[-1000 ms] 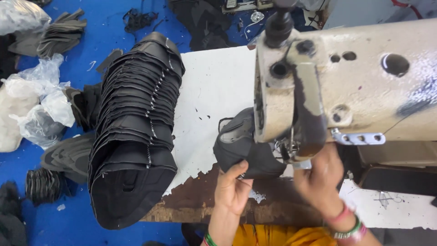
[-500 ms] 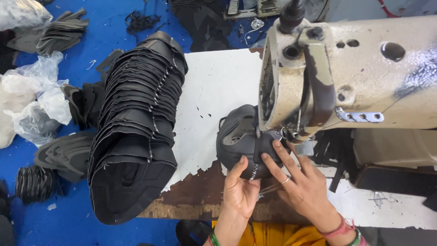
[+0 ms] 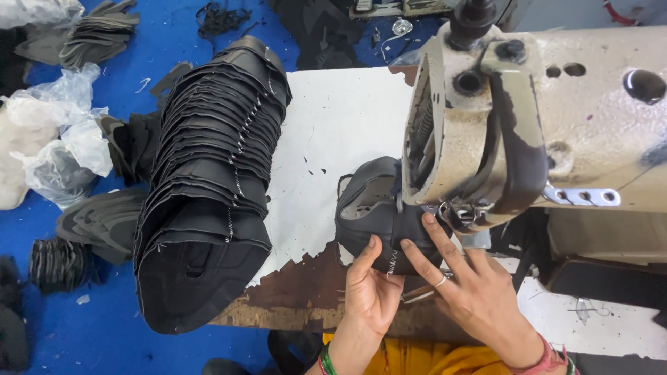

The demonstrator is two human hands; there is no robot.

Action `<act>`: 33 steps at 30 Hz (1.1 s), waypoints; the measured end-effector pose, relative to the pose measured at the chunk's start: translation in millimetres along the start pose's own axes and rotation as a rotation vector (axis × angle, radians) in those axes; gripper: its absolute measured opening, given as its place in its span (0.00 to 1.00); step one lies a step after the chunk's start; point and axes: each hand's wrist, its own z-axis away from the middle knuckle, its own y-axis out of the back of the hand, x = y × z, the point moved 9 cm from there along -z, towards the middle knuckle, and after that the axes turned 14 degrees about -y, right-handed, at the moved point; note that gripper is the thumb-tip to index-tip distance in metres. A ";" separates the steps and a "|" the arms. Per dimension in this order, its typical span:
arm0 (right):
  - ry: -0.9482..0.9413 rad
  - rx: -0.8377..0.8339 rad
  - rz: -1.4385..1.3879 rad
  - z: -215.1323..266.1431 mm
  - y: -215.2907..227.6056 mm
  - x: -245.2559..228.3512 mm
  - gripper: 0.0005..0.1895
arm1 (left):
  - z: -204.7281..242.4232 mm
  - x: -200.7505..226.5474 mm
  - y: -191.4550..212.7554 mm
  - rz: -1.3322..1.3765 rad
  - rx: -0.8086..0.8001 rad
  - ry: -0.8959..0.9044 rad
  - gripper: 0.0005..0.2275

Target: The person uses a sewing machine to stitch black shoe parts. They pick up a shoe part from a stack, guide it under the needle, and sew along the edge. After sewing, they cut the thread and place the finished part back on the stack.

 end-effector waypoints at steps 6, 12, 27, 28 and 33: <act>0.008 0.062 -0.057 -24.4 25.3 -4.6 0.49 | -4.8 4.7 -21.1 -0.096 -0.019 -0.077 0.18; 0.019 0.003 -0.155 -30.5 14.7 5.4 0.50 | -16.9 6.3 -19.1 -0.142 -0.013 -0.124 0.17; 0.032 0.219 -0.197 -25.9 32.3 6.9 0.44 | -9.7 16.8 -32.8 -0.245 -0.073 -0.247 0.19; 0.035 0.216 -0.197 -25.0 28.0 8.7 0.44 | -10.9 16.9 -32.6 -0.242 -0.070 -0.247 0.19; -0.058 0.153 -0.279 -30.2 6.7 25.6 0.41 | -18.8 16.1 -38.1 -0.226 -0.096 -0.228 0.16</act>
